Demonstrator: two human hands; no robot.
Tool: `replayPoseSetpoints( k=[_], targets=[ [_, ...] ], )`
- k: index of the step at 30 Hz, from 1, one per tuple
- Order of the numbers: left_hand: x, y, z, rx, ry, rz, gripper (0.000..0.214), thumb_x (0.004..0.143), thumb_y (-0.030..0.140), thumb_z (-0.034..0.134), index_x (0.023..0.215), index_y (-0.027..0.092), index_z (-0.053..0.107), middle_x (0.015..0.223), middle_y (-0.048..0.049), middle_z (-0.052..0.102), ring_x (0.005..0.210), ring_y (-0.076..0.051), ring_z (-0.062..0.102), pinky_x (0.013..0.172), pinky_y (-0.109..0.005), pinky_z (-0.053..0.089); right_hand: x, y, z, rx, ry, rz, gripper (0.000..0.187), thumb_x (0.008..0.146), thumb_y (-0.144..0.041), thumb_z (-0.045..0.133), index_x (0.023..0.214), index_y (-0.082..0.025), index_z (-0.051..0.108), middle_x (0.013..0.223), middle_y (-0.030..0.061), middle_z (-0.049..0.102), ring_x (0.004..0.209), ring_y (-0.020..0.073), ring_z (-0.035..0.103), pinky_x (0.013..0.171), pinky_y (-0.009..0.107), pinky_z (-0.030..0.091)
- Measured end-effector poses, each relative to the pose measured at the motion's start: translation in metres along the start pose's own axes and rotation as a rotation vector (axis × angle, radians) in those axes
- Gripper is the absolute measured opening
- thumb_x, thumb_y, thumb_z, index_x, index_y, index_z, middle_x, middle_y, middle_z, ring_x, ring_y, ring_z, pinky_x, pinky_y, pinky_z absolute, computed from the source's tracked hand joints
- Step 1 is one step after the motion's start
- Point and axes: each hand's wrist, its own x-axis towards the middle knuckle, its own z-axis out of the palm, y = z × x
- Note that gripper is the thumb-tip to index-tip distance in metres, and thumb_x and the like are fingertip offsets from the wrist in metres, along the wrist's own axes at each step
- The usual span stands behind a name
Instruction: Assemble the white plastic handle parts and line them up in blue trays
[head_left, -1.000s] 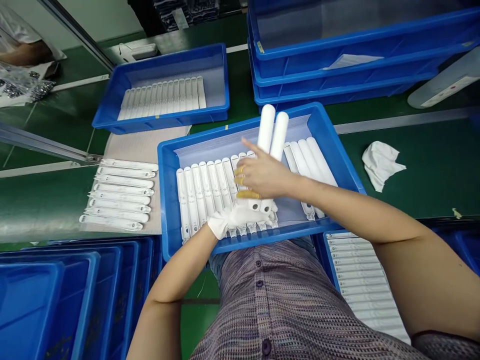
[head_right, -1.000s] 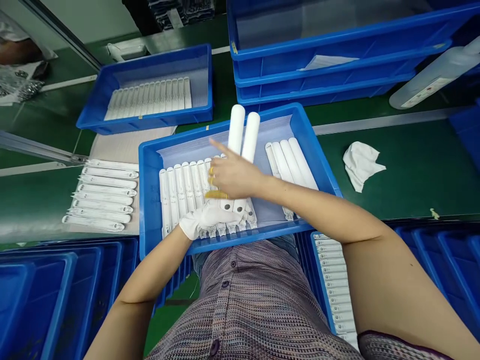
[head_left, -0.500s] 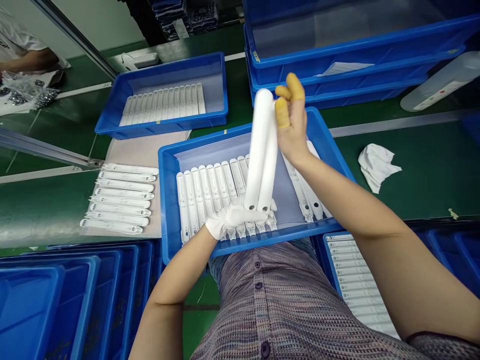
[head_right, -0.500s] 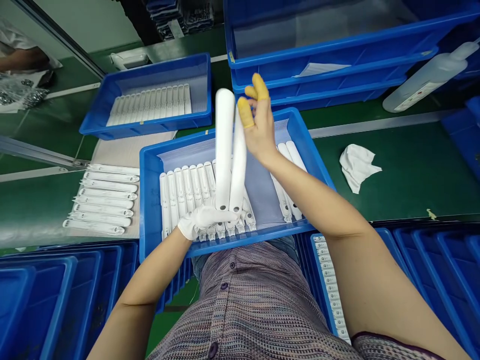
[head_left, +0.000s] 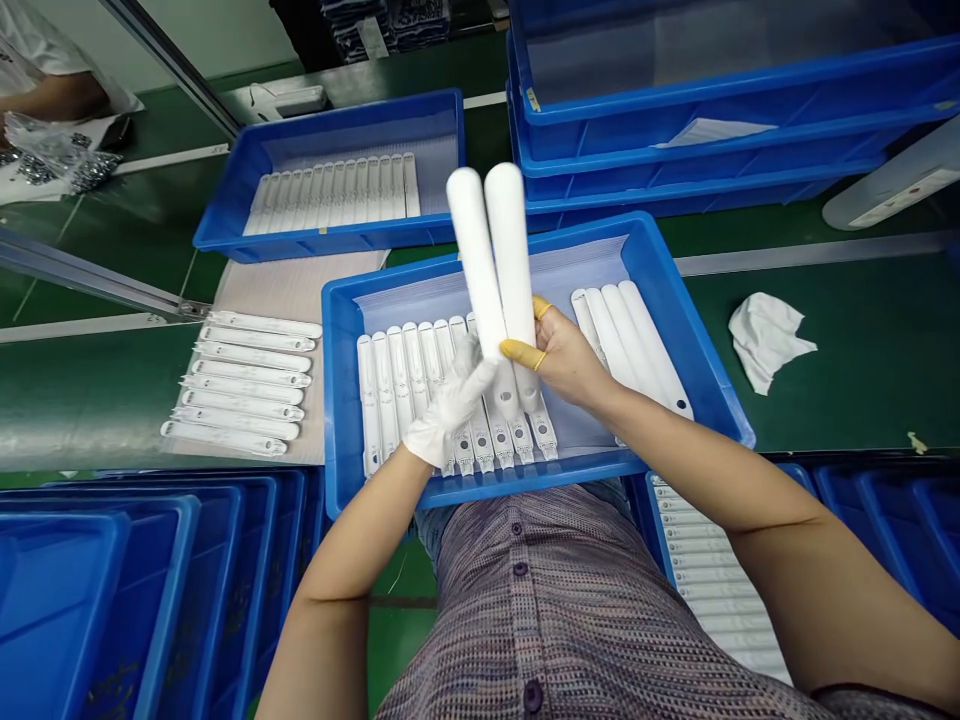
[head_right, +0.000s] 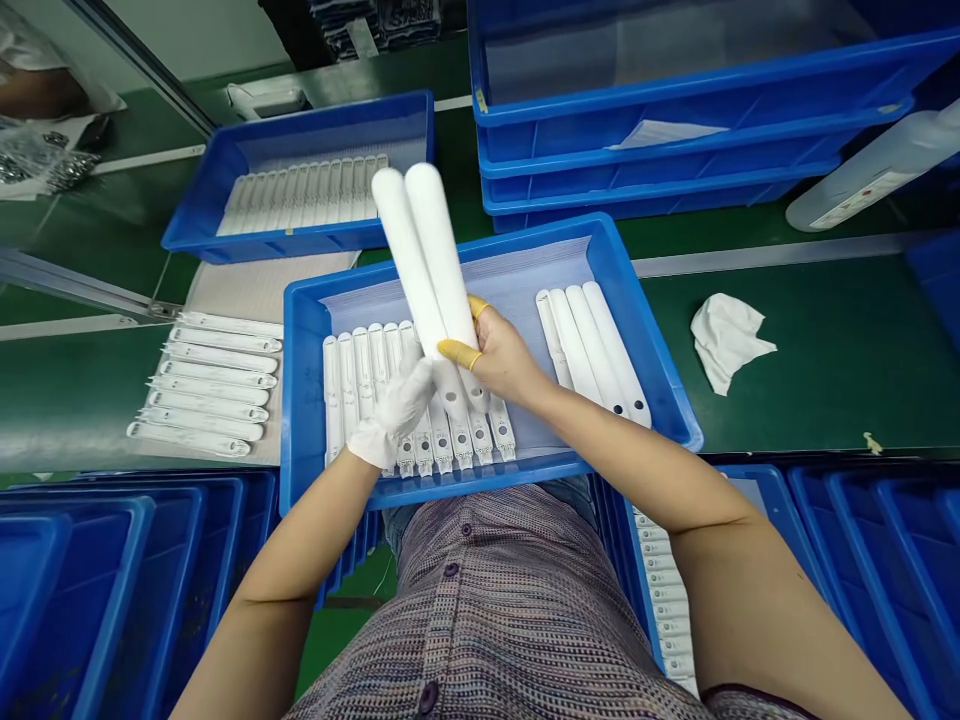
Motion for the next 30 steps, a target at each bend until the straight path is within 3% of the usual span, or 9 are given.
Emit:
replayPoseSetpoints(
  k=[3, 6, 10, 13, 15, 17, 21, 26, 30],
  targets=[
    [0.004, 0.004, 0.0, -0.219, 0.072, 0.077, 0.054, 0.087, 0.06, 0.076, 0.128, 0.026, 0.069, 0.124, -0.0074, 0.073, 0.133, -0.028, 0.061, 0.112, -0.04, 0.05, -0.003, 0.004, 0.003, 0.088, -0.15, 0.105, 0.053, 0.082, -0.041, 0.084, 0.127, -0.024, 0.062, 0.122, 0.0056, 0.073, 0.116, 0.0263, 0.069, 0.107, 0.051, 0.059],
    [0.005, 0.021, -0.001, -0.421, 0.138, 0.079, 0.049, 0.089, 0.052, 0.077, 0.127, 0.024, 0.069, 0.125, -0.0086, 0.072, 0.123, -0.026, 0.067, 0.103, -0.036, 0.057, -0.006, 0.004, 0.002, 0.275, -0.107, 0.224, 0.034, 0.089, -0.043, 0.079, 0.115, -0.025, 0.069, 0.116, 0.0052, 0.073, 0.105, 0.0223, 0.072, 0.098, 0.046, 0.065],
    [0.002, 0.042, -0.01, -0.561, 0.259, 0.096, 0.027, 0.097, 0.041, 0.069, 0.116, 0.021, 0.071, 0.105, -0.0048, 0.073, 0.077, -0.01, 0.069, 0.074, -0.021, 0.058, -0.004, 0.0, -0.007, 0.483, -0.009, 0.34, 0.026, 0.088, -0.037, 0.081, 0.108, -0.022, 0.071, 0.103, 0.004, 0.073, 0.094, 0.0171, 0.072, 0.089, 0.038, 0.068],
    [-0.001, 0.044, -0.013, -0.609, 0.196, -0.001, 0.045, 0.102, 0.058, 0.056, 0.128, 0.023, 0.068, 0.088, -0.002, 0.07, 0.053, -0.008, 0.054, 0.054, -0.022, 0.052, -0.003, -0.002, -0.009, 0.56, 0.007, 0.36, 0.029, 0.087, -0.031, 0.082, 0.112, -0.021, 0.07, 0.093, 0.0011, 0.071, 0.083, 0.0128, 0.07, 0.084, 0.029, 0.067],
    [-0.003, 0.04, -0.011, -0.641, 0.133, -0.086, 0.047, 0.104, 0.057, 0.052, 0.137, 0.025, 0.064, 0.084, -0.0013, 0.069, 0.055, -0.009, 0.057, 0.054, -0.023, 0.052, -0.003, -0.002, -0.007, 0.622, 0.015, 0.38, 0.029, 0.086, -0.026, 0.081, 0.113, -0.022, 0.07, 0.089, -0.0014, 0.069, 0.079, 0.011, 0.068, 0.077, 0.024, 0.065],
    [-0.003, 0.035, -0.005, -0.676, 0.095, -0.145, 0.036, 0.105, 0.042, 0.058, 0.137, 0.026, 0.063, 0.085, -0.0006, 0.068, 0.062, -0.01, 0.061, 0.059, -0.022, 0.054, -0.004, -0.001, -0.004, 0.69, 0.023, 0.42, 0.03, 0.085, -0.022, 0.078, 0.114, -0.025, 0.07, 0.085, -0.0037, 0.068, 0.075, 0.01, 0.067, 0.071, 0.021, 0.063],
    [-0.002, 0.026, 0.004, -0.689, 0.118, -0.144, 0.039, 0.097, 0.021, 0.068, 0.136, 0.028, 0.061, 0.089, 0.0007, 0.068, 0.073, -0.01, 0.067, 0.067, -0.022, 0.056, -0.005, 0.006, 0.001, 0.745, 0.038, 0.483, 0.032, 0.085, -0.018, 0.068, 0.115, -0.027, 0.07, 0.081, -0.0046, 0.066, 0.07, 0.0103, 0.064, 0.069, 0.024, 0.061],
    [-0.002, 0.024, 0.008, -0.657, 0.148, -0.132, 0.039, 0.095, 0.018, 0.069, 0.132, 0.029, 0.063, 0.09, 0.0019, 0.068, 0.072, -0.009, 0.066, 0.067, -0.02, 0.055, -0.005, 0.013, 0.002, 0.701, 0.012, 0.447, 0.031, 0.084, -0.024, 0.07, 0.114, -0.028, 0.07, 0.081, -0.0046, 0.064, 0.069, 0.0108, 0.063, 0.071, 0.026, 0.06],
    [-0.003, 0.022, 0.005, -0.69, 0.129, -0.132, 0.031, 0.095, 0.027, 0.072, 0.125, 0.026, 0.066, 0.092, -0.0001, 0.067, 0.075, -0.01, 0.066, 0.068, -0.021, 0.056, -0.007, 0.011, 0.0, 0.685, -0.009, 0.431, 0.034, 0.082, -0.027, 0.075, 0.115, -0.025, 0.068, 0.082, -0.004, 0.065, 0.073, 0.0107, 0.065, 0.073, 0.025, 0.062]
  ],
)
